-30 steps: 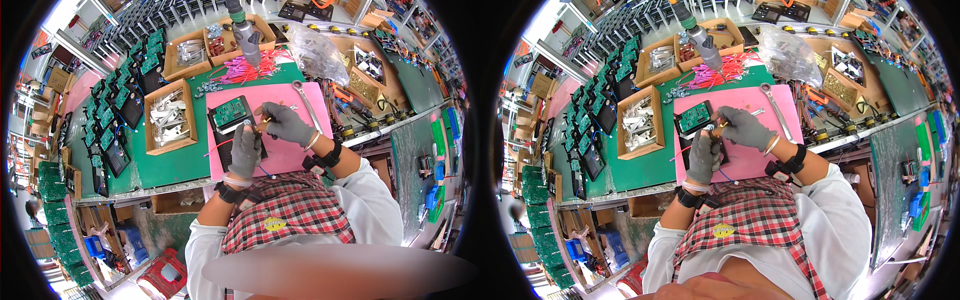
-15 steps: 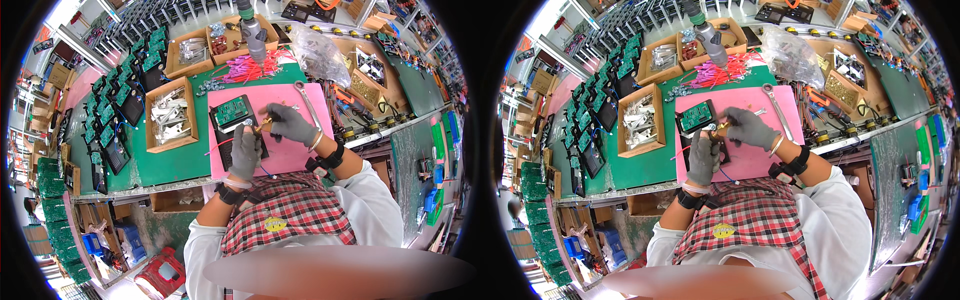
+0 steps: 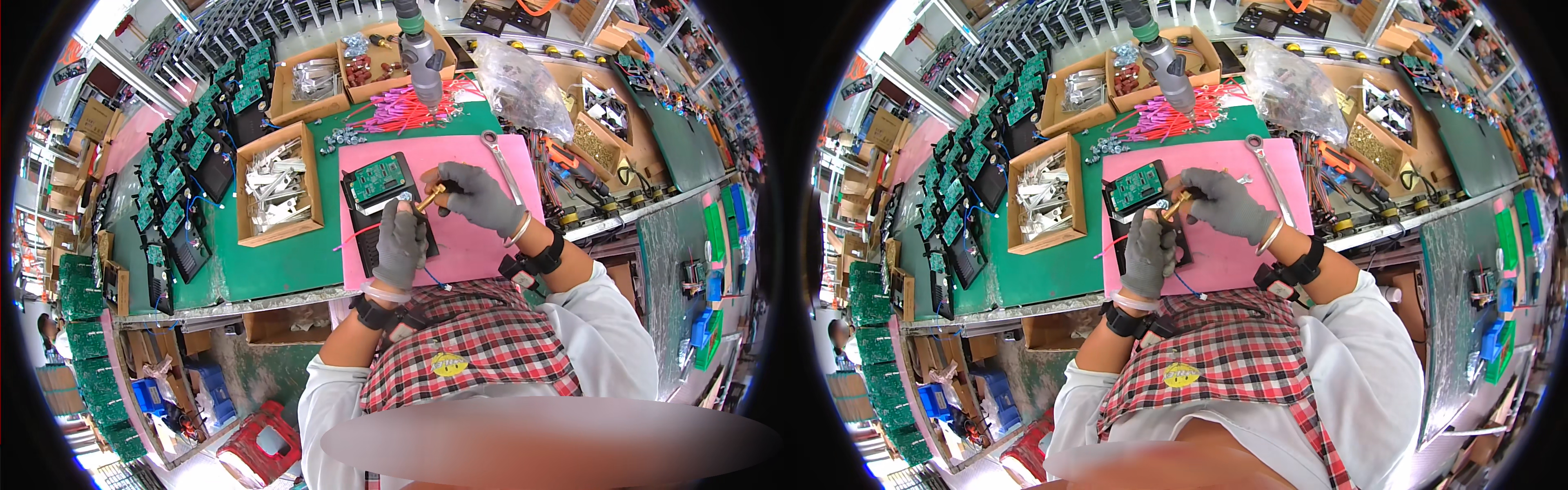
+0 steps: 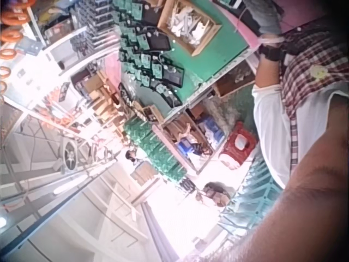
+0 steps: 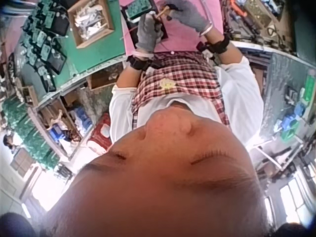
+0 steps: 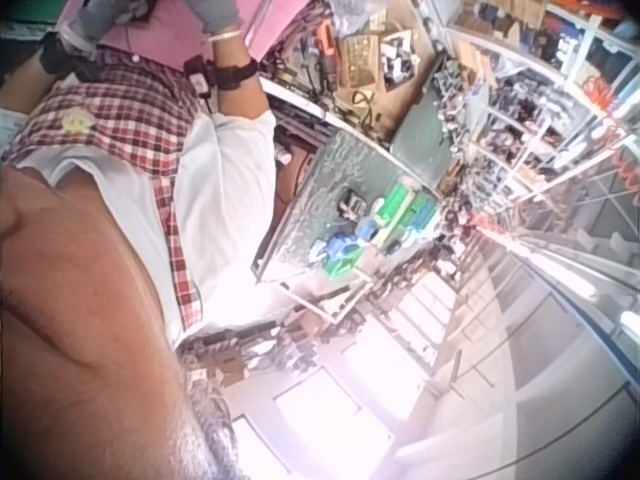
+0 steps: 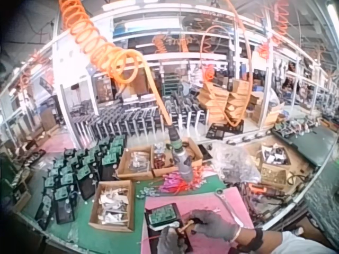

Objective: Assembling electronic parts and wiring them onto a mounting plate using a wrench and electric screwdriver.

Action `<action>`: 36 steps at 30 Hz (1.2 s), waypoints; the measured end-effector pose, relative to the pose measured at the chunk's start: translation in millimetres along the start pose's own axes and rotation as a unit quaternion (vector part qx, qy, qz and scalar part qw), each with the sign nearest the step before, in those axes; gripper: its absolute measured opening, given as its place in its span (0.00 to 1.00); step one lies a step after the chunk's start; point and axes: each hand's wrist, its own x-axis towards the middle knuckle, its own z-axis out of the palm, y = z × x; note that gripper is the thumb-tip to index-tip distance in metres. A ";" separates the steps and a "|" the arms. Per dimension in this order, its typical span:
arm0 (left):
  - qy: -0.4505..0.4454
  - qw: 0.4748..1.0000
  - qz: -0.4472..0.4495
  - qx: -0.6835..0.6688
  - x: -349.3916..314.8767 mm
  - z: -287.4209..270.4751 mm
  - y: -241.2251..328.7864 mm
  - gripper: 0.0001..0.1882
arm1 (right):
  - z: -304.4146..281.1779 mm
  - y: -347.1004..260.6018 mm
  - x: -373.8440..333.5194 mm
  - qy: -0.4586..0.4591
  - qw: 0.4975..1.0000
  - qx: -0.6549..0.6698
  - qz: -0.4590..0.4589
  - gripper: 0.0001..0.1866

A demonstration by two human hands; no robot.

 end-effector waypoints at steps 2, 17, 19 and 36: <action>0.001 1.000 -0.001 0.003 3.0 -4.7 1.3 0.15 | -11.3 -1.1 1.2 0.015 0.997 0.061 0.032 0.12; -0.032 0.996 -0.033 -0.072 2.2 -21.2 5.5 0.20 | -42.3 92.0 51.8 -0.036 0.860 -0.506 0.059 0.15; -0.040 0.996 -0.031 -0.069 2.8 -22.6 4.0 0.20 | -37.0 78.9 45.2 0.002 0.892 -0.450 0.045 0.17; -0.059 0.991 -0.056 -0.103 -2.6 -27.0 -1.1 0.21 | -8.1 -19.1 9.0 -0.009 0.989 -0.144 -0.027 0.17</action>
